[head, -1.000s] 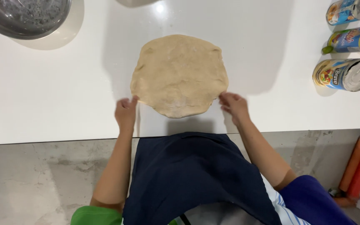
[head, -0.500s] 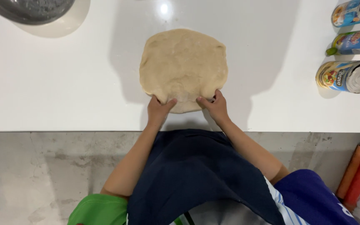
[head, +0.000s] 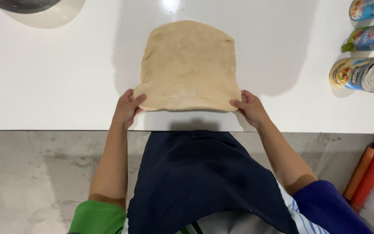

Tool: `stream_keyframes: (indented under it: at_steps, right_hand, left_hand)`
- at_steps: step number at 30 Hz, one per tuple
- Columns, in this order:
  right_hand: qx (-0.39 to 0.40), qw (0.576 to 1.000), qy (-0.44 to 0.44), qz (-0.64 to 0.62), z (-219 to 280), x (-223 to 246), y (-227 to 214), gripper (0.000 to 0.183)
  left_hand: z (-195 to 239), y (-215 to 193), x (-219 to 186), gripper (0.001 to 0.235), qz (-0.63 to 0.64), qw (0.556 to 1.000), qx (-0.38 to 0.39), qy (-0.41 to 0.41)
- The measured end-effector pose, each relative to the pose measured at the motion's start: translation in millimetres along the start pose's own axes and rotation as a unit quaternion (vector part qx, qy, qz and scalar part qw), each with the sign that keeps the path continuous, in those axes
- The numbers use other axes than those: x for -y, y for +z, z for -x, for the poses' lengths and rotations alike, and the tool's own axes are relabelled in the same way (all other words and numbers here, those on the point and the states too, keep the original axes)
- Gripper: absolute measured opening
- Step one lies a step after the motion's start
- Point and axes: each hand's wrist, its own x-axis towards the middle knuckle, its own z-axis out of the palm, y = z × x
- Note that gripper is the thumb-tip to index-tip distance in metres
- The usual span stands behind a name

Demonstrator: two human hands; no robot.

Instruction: The person removes a ball of dough from a metal bowl and places it on a white countertop. They flatten the dough by hand, then retrieve a wooden rolling pin and roll the dough into a large, thin sheet. The person periodically adjusts and stretches the dough with their hands to ensure even thickness.

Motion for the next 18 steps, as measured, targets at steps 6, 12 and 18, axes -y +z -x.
stream_keyframes:
  at_steps: [6,12,18]
  right_hand:
    - [-0.11,0.95,-0.095,0.278,-1,-27,17,0.047]
    - [-0.201,0.731,-0.352,0.549,10,-27,55,0.072]
    - [-0.142,0.683,-0.411,0.587,-39,-19,101,0.062]
  left_hand:
    - [-15,-3,21,0.03,-0.365,0.919,-0.123,0.082]
    - [21,54,-2,0.077,-0.615,0.722,-0.224,0.225]
    - [-39,106,30,0.074,-0.702,0.567,-0.078,0.424]
